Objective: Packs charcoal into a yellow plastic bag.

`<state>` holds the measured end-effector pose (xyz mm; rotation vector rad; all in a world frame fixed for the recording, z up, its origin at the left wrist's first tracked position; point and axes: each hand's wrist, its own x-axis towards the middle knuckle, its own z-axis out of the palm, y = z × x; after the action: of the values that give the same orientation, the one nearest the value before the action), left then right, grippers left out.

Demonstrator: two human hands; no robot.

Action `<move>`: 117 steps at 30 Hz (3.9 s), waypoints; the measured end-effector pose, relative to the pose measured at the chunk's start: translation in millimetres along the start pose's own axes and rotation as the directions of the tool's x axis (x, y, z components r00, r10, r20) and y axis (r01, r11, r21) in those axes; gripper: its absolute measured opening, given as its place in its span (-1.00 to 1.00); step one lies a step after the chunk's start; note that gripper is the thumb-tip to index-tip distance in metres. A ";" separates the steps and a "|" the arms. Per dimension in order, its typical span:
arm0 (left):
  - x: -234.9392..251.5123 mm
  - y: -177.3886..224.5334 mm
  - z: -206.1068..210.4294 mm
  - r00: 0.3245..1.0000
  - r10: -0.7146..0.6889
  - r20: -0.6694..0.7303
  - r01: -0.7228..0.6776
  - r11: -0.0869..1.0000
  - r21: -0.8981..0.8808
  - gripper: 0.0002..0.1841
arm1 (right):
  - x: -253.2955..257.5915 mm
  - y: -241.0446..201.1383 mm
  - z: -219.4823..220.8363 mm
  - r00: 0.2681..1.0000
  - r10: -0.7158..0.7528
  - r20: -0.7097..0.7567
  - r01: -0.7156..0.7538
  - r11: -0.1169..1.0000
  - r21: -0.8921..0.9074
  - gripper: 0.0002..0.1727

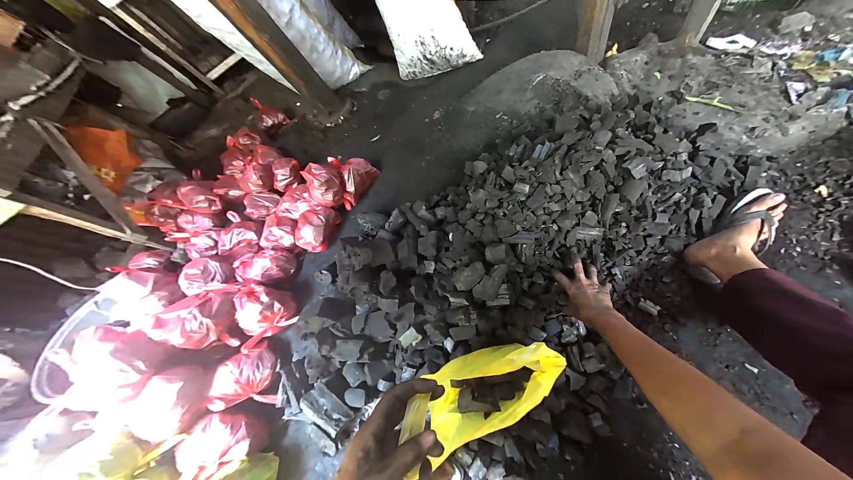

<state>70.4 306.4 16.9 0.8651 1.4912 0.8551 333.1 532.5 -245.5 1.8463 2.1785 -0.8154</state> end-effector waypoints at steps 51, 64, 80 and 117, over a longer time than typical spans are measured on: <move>13.2 -8.0 5.0 1.000 0.021 0.012 -0.019 0.989 -0.147 -0.20 | -34.2 111.3 24.9 0.747 0.660 0.077 -0.410 0.367 0.835 -0.11; 10.4 -6.0 5.0 0.999 0.010 0.052 -0.002 0.986 -0.164 -0.27 | -34.7 15.6 38.2 0.843 0.537 -0.033 -0.383 0.643 0.664 0.23; 7.3 -8.7 5.1 1.000 0.013 0.010 -0.011 0.981 -0.194 -0.28 | -21.4 49.5 29.3 0.944 0.328 -0.019 -0.085 0.298 0.951 -0.27; -38.5 54.4 -27.7 0.936 0.280 -0.213 -0.343 0.858 -0.382 -0.28 | -72.3 103.4 7.5 0.831 0.557 0.016 -0.305 0.431 0.849 -0.36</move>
<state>48.5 296.3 84.9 0.7412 1.2392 1.4501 445.7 475.2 -248.5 2.9367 1.2552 -1.7405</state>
